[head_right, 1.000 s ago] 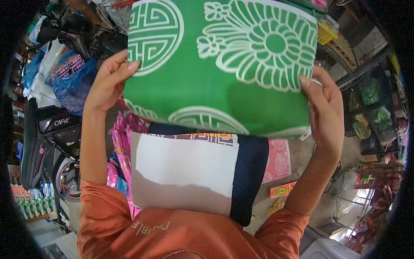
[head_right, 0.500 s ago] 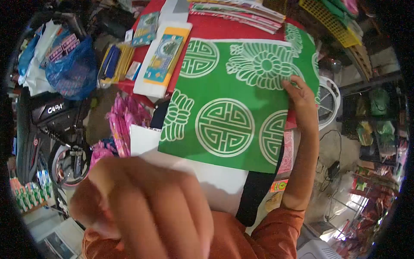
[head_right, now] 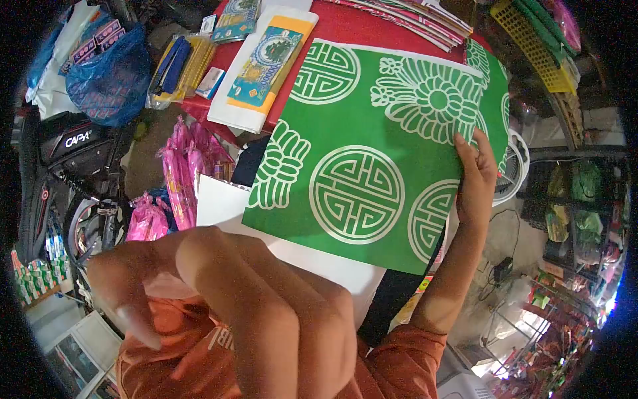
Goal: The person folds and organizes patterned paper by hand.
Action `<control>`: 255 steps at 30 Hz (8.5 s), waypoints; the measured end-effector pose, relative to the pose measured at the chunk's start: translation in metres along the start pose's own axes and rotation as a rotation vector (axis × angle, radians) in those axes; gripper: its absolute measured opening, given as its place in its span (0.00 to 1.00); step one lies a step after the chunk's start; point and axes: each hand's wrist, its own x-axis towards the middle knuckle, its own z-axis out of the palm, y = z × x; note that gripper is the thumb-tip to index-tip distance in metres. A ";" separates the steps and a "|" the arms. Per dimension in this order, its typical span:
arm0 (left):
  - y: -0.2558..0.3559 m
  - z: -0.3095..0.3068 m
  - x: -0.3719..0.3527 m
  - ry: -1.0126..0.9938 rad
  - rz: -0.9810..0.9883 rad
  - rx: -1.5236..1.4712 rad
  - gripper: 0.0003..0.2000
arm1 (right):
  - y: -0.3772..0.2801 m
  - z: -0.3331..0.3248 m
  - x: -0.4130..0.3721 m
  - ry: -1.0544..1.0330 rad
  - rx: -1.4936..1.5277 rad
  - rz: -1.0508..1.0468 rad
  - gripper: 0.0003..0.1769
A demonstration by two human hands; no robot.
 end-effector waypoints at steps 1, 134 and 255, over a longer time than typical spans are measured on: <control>0.000 0.000 0.000 0.003 -0.002 0.008 0.20 | 0.000 0.002 -0.001 -0.013 0.013 0.000 0.26; -0.030 -0.062 0.027 0.090 -0.418 1.193 0.14 | -0.126 0.023 -0.068 -0.550 -0.816 -0.512 0.19; -0.057 -0.078 0.018 0.911 -0.320 0.025 0.19 | -0.051 0.016 -0.049 -0.282 0.580 0.126 0.49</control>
